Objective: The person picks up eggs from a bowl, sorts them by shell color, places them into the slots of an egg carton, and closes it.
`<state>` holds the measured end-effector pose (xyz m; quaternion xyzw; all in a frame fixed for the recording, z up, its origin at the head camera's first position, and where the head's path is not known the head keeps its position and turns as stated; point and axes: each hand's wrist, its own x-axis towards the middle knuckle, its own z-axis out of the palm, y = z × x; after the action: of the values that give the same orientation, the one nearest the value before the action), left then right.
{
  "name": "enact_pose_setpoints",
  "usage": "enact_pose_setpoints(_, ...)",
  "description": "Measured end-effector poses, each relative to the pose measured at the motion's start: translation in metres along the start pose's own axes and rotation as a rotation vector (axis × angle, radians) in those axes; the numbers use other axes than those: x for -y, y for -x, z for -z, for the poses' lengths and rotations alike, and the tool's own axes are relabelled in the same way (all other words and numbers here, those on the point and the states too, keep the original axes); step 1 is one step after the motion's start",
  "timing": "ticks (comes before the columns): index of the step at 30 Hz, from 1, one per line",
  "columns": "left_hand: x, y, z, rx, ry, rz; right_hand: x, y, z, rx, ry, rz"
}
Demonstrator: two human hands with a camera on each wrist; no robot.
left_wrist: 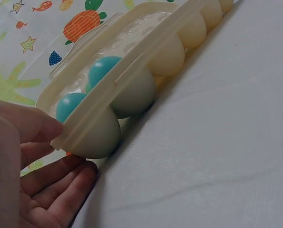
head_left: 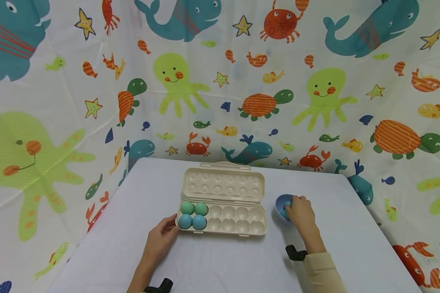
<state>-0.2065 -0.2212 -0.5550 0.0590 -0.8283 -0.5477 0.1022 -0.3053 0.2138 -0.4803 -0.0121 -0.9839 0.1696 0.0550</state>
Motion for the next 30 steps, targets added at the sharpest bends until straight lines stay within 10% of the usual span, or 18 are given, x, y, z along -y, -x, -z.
enact_pose_setpoints(30, 0.001, 0.001, 0.0, -0.026, -0.004, -0.043, 0.009, -0.004, -0.011, -0.092, -0.083, -0.08)
